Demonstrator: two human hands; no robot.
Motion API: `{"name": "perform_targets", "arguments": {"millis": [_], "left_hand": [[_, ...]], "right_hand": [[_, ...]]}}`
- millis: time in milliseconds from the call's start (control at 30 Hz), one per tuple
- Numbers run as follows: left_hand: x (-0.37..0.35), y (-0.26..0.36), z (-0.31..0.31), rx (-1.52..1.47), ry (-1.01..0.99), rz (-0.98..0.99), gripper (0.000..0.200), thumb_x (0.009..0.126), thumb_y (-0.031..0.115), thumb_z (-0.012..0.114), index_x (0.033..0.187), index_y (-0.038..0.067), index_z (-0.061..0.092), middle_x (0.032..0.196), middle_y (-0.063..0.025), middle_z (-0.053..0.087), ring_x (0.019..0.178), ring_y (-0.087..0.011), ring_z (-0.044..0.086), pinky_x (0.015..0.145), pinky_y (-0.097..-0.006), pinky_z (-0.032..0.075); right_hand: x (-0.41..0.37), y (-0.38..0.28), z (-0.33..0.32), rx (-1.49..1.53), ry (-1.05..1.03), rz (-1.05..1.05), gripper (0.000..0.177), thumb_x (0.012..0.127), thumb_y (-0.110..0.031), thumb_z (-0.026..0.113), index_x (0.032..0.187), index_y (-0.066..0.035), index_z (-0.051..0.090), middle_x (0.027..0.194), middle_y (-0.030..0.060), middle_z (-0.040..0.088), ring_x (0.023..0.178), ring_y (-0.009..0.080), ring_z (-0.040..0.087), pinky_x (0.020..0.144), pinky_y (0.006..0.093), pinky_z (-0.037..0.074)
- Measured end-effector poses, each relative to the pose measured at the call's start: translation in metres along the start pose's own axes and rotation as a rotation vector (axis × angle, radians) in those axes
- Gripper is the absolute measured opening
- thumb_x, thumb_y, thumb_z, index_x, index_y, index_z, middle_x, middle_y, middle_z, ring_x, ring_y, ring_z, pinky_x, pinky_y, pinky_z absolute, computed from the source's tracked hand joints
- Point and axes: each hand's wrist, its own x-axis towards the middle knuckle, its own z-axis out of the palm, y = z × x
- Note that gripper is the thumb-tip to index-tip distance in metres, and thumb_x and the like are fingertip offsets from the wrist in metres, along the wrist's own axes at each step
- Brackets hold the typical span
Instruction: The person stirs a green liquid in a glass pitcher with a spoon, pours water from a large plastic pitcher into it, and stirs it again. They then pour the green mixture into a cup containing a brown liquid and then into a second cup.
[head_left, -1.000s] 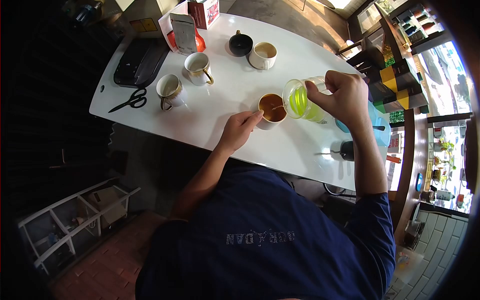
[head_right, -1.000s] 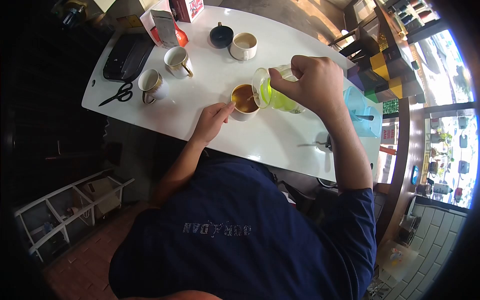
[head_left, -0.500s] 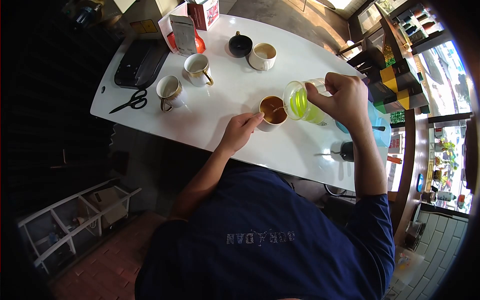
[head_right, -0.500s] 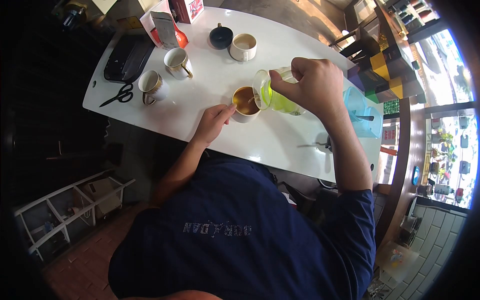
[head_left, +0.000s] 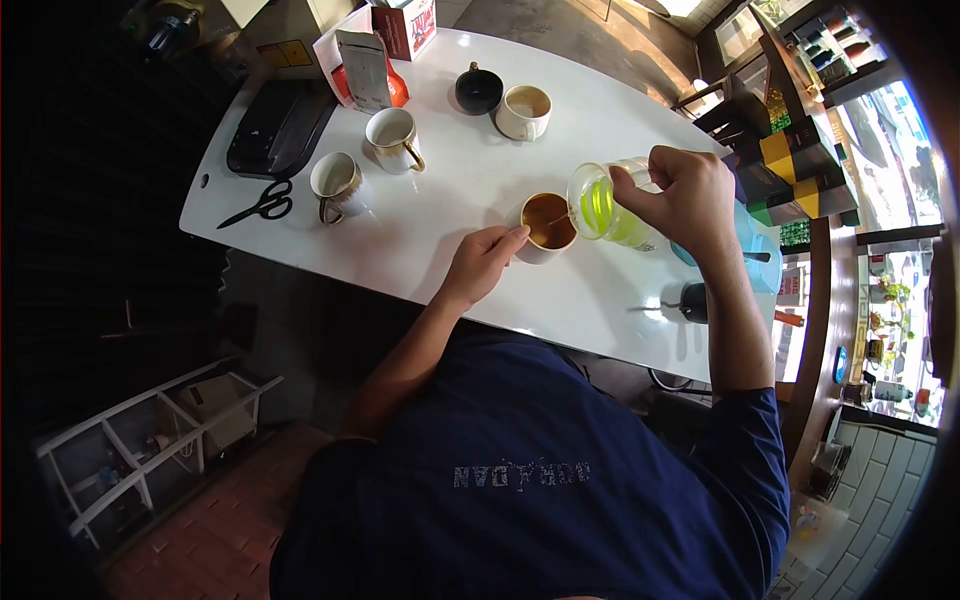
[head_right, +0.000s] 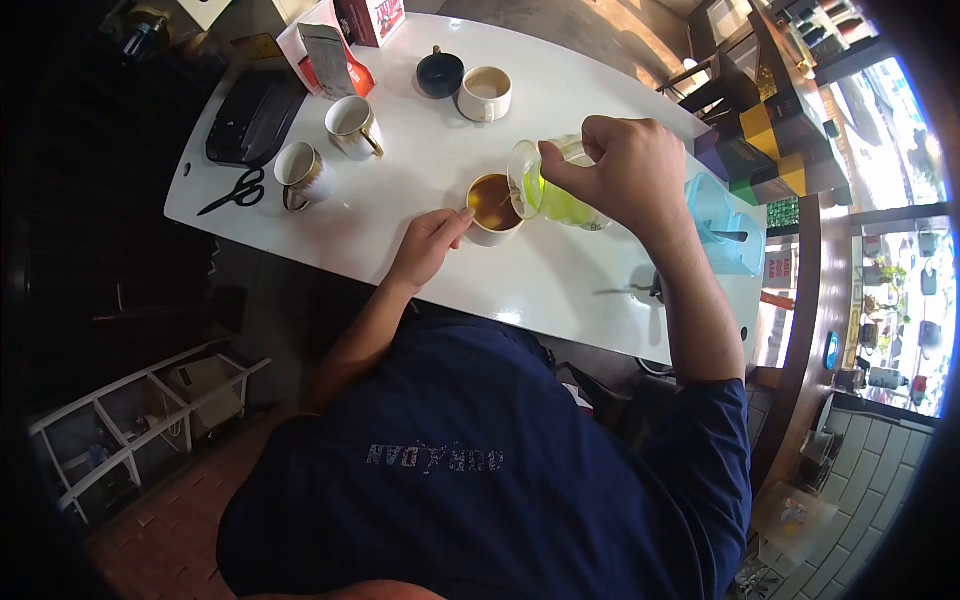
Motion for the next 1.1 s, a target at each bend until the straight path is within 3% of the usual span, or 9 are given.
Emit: {"name": "perform_targets", "arguments": {"millis": [1100], "left_hand": [[0.009, -0.016, -0.007, 0.073, 0.003, -0.015, 0.037, 0.091, 0.032, 0.056, 0.065, 0.005, 0.056, 0.058, 0.0043, 0.041, 0.057, -0.0054, 0.039, 0.054, -0.023, 0.034]], "right_hand": [[0.005, 0.002, 0.006, 0.002, 0.026, -0.004, 0.051, 0.066, -0.048, 0.068, 0.046, -0.008, 0.044, 0.038, 0.0023, 0.039, 0.034, 0.0193, 0.042, 0.038, 0.0314, 0.036]]}}
